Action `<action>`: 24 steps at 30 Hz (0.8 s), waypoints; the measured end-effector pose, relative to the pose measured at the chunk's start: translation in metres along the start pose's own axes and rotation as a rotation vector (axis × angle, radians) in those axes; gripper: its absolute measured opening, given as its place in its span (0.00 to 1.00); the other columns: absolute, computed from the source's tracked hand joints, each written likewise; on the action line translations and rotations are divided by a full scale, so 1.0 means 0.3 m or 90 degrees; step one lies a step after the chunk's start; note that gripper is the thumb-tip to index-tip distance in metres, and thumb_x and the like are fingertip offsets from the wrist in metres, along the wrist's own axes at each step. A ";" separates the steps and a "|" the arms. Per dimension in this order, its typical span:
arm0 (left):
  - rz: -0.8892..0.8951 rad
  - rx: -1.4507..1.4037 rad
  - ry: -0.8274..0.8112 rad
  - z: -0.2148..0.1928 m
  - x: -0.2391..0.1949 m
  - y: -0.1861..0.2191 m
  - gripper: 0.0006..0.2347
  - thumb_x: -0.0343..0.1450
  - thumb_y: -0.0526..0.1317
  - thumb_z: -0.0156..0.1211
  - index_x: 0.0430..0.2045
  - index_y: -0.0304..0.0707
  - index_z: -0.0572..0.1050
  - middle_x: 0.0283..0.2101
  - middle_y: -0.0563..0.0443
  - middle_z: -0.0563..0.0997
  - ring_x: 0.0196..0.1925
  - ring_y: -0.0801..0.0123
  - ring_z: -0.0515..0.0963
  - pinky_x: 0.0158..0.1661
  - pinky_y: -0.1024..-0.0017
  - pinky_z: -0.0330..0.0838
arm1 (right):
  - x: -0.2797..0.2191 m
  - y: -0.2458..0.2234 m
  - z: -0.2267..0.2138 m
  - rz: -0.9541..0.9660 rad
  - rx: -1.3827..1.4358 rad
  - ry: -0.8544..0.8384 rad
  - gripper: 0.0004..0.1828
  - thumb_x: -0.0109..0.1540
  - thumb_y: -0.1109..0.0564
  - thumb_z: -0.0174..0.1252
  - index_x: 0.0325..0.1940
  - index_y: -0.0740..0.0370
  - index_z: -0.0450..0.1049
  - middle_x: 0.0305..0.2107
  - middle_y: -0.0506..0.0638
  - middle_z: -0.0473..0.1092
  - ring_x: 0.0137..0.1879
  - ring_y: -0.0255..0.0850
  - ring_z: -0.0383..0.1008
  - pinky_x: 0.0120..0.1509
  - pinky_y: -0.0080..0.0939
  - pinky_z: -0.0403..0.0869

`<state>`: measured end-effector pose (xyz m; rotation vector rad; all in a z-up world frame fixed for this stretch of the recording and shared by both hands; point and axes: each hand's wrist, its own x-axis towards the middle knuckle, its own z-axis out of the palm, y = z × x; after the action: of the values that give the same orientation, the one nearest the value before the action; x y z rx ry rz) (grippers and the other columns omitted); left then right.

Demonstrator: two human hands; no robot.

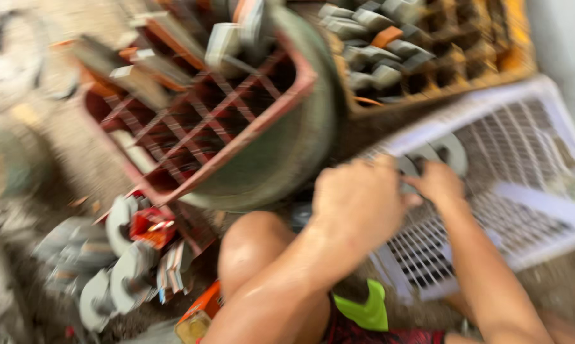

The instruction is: The person sits on the ground and repeatedly picks up gray metal parts from a red crate, separates them, and places them into a white plastic crate. The person handles the parts one at a time, turning them over and arranging them in the white crate.

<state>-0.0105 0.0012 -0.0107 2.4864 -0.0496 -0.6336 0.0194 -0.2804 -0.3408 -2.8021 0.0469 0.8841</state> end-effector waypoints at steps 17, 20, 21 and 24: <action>0.127 0.061 -0.297 0.199 -0.002 -0.037 0.17 0.67 0.42 0.64 0.51 0.39 0.81 0.59 0.38 0.79 0.59 0.42 0.79 0.50 0.36 0.74 | -0.238 -1.142 -0.782 -0.672 0.153 0.161 0.37 0.58 0.53 0.71 0.70 0.58 0.69 0.60 0.57 0.67 0.46 0.37 0.77 0.47 0.38 0.79; 0.132 0.065 -0.266 0.235 0.019 -0.037 0.17 0.68 0.41 0.63 0.51 0.39 0.81 0.59 0.36 0.78 0.59 0.39 0.79 0.49 0.34 0.74 | -0.205 -1.313 -0.738 -0.672 0.099 0.189 0.36 0.57 0.55 0.72 0.67 0.62 0.67 0.61 0.60 0.64 0.43 0.42 0.78 0.46 0.42 0.79; 0.136 0.066 -0.256 0.236 0.026 -0.036 0.17 0.68 0.41 0.63 0.51 0.38 0.81 0.58 0.36 0.79 0.57 0.40 0.80 0.49 0.34 0.74 | -0.191 -1.346 -0.727 -0.653 0.091 0.193 0.33 0.58 0.56 0.70 0.65 0.63 0.67 0.59 0.60 0.65 0.42 0.43 0.79 0.48 0.43 0.79; 0.114 0.084 -0.303 0.218 0.055 -0.035 0.16 0.68 0.40 0.63 0.49 0.37 0.82 0.52 0.37 0.84 0.47 0.40 0.86 0.50 0.34 0.73 | -0.144 -1.393 -0.717 -0.568 0.067 0.146 0.28 0.61 0.57 0.68 0.62 0.65 0.68 0.53 0.58 0.69 0.43 0.43 0.81 0.50 0.45 0.77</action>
<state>-0.0263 -0.0269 -0.0710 2.3615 -0.5022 -1.1573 0.1434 0.0840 -0.0677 -2.3855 -0.9934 0.3192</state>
